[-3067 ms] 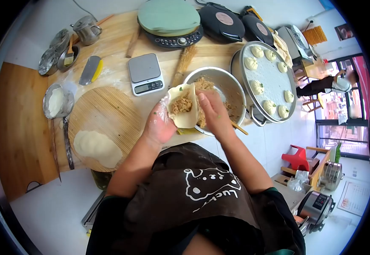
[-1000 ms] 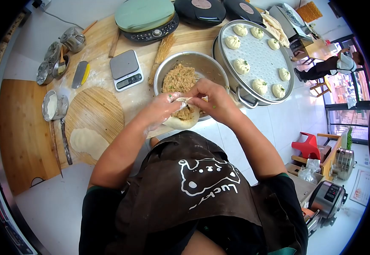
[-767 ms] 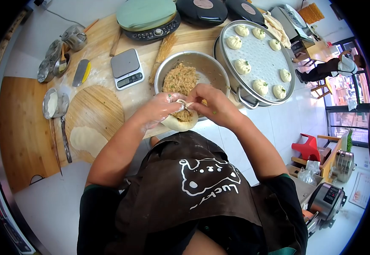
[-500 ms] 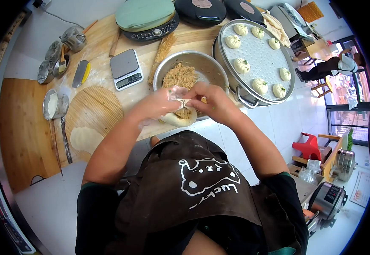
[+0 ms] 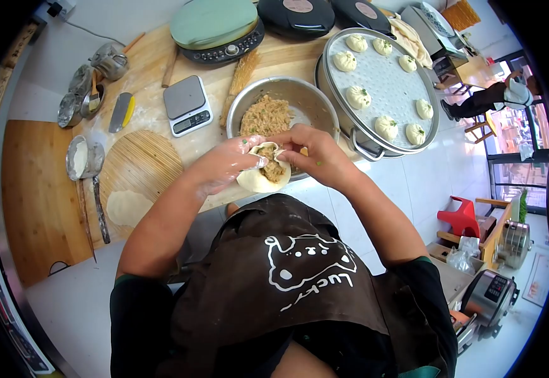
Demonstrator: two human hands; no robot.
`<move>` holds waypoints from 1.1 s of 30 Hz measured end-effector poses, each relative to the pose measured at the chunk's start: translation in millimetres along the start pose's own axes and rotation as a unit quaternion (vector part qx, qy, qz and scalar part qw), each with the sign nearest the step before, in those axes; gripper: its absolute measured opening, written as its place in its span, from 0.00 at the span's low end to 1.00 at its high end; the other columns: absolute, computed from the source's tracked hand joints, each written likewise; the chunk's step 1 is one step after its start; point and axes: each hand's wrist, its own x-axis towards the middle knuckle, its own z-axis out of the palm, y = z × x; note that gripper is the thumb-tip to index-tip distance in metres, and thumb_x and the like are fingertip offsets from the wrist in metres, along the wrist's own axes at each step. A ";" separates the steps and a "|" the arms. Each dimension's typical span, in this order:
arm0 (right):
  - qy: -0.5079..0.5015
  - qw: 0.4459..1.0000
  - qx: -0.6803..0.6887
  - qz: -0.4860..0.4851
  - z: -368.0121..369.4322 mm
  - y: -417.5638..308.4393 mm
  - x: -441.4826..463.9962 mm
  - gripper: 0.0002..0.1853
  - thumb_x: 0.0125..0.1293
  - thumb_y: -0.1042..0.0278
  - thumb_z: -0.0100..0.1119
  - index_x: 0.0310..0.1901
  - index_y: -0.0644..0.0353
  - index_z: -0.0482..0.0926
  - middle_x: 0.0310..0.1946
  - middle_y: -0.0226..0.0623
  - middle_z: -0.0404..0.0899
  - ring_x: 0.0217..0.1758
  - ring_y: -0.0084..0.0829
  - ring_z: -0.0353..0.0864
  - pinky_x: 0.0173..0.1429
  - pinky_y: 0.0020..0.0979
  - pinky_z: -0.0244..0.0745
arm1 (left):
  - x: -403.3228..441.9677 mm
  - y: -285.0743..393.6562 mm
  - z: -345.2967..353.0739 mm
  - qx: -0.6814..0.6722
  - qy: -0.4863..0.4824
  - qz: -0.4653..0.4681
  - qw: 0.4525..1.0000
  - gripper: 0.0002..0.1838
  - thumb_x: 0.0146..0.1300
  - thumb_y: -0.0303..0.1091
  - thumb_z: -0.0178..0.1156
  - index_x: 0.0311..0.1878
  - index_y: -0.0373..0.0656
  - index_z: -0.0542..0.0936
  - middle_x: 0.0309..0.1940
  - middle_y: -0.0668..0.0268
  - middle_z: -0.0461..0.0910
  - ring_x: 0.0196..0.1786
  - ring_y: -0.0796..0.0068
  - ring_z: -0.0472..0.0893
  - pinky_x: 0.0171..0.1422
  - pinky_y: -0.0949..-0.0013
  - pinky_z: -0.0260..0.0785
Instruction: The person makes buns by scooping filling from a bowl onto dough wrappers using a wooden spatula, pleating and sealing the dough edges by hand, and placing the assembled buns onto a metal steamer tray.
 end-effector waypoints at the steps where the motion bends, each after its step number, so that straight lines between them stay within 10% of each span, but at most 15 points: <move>1: -0.006 1.000 -0.022 -0.006 -1.0 -1.4 0.7 0.11 0.65 0.71 0.68 0.47 0.63 0.85 0.33 0.34 0.79 0.38 0.26 0.77 0.47 0.30 0.74 | 0.3 3.0 1.4 0.008 -0.005 0.003 1.000 0.32 0.68 0.27 0.59 0.73 0.30 0.64 0.64 0.59 0.74 0.68 0.71 0.71 0.74 0.67 0.61; 11: 0.060 0.998 0.030 0.012 2.1 3.9 0.5 0.08 0.65 0.74 0.68 0.44 0.64 0.83 0.37 0.32 0.79 0.40 0.24 0.77 0.48 0.28 0.73 | 1.5 -5.2 7.3 -0.240 -0.022 -0.022 0.970 0.27 0.73 0.33 0.61 0.71 0.38 0.67 0.59 0.59 0.78 0.62 0.69 0.81 0.66 0.60 0.77; 33: 0.031 0.985 -0.083 -0.149 -7.9 -10.0 -2.7 0.05 0.63 0.75 0.67 0.40 0.57 0.82 0.36 0.33 0.79 0.41 0.38 0.78 0.52 0.39 0.69 | 8.3 11.9 -0.9 0.168 0.000 -0.076 0.983 0.27 0.73 0.38 0.58 0.70 0.33 0.70 0.58 0.63 0.79 0.59 0.77 0.77 0.63 0.73 0.68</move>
